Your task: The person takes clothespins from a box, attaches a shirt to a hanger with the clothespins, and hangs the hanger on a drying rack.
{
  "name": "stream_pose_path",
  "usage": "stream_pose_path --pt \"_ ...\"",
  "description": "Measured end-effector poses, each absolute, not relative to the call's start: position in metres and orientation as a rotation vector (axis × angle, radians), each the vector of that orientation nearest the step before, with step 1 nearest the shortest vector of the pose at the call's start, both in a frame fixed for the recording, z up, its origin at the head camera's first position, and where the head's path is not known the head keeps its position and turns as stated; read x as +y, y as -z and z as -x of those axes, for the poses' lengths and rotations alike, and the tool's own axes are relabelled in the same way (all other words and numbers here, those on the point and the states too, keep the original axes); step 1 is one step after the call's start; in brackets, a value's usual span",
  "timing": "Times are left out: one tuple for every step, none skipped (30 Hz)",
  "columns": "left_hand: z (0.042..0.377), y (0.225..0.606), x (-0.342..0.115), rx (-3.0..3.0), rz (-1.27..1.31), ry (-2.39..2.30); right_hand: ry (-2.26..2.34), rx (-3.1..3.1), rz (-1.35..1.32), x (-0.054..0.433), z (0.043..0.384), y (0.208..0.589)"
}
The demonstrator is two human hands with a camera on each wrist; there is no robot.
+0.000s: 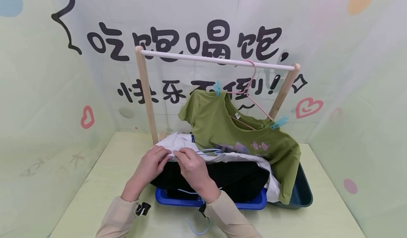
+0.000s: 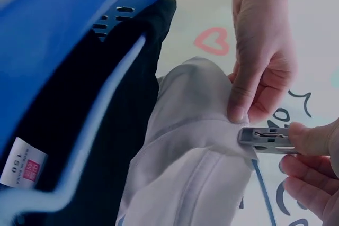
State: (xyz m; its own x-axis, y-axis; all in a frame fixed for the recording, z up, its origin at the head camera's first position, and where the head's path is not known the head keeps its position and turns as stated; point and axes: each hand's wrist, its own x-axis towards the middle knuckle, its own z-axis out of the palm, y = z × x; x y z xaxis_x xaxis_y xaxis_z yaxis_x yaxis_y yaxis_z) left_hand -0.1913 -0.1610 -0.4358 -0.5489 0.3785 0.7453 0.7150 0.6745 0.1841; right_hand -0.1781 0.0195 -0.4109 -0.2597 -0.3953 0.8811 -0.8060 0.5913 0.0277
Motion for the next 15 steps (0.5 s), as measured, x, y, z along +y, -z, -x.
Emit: stream_pose_path --pt "0.1914 0.4361 -0.1608 -2.191 0.841 0.628 -0.537 -1.892 -0.968 0.0195 0.1779 0.4103" --pt "0.1914 0.4364 -0.1607 -2.188 0.843 0.629 -0.530 -1.911 -0.966 0.0195 0.1776 0.4097" --pt "0.1915 0.4369 -0.1605 -2.185 0.844 0.630 -0.522 -1.927 -0.962 0.0196 0.1774 0.4093" --pt "0.1913 0.4370 -0.1607 -2.182 0.847 0.631 -0.518 -1.939 -0.958 0.0194 0.1771 0.4089" --pt "0.1910 0.4371 -0.1610 -2.179 0.849 0.631 -0.514 -1.948 -0.956 0.0191 0.1770 0.4088" --pt "0.1908 0.4373 -0.1612 -2.177 0.850 0.632 -0.512 -1.956 -0.957 0.0189 0.1768 0.4087" --pt "0.1906 0.4375 -0.1614 -2.176 0.851 0.634 -0.517 -1.963 -0.960 0.0187 0.1766 0.4087" --pt "0.1905 0.4378 -0.1616 -2.176 0.850 0.635 -0.526 -1.972 -0.965 0.0186 0.1767 0.4089" --pt "0.1904 0.4382 -0.1617 -2.179 0.848 0.636 -0.540 -1.982 -0.972 0.0186 0.1768 0.4093" --pt "0.1901 0.4384 -0.1618 -2.180 0.848 0.639 -0.561 -1.995 -0.981 0.0186 0.1768 0.4096" --pt "0.1899 0.4387 -0.1619 -2.183 0.846 0.642 -0.583 -2.009 -0.991 0.0187 0.1769 0.4100" --pt "0.1898 0.4390 -0.1619 -2.186 0.843 0.647 -0.605 -2.025 -1.001 0.0188 0.1769 0.4104" --pt "0.1896 0.4391 -0.1620 -2.189 0.838 0.651 -0.621 -2.041 -1.008 0.0191 0.1767 0.4108" --pt "0.1894 0.4392 -0.1620 -2.192 0.834 0.655 -0.638 -2.055 -1.013 0.0196 0.1763 0.4110" --pt "0.1894 0.4395 -0.1621 -2.197 0.829 0.659 -0.657 -2.067 -1.016 0.0201 0.1757 0.4113"
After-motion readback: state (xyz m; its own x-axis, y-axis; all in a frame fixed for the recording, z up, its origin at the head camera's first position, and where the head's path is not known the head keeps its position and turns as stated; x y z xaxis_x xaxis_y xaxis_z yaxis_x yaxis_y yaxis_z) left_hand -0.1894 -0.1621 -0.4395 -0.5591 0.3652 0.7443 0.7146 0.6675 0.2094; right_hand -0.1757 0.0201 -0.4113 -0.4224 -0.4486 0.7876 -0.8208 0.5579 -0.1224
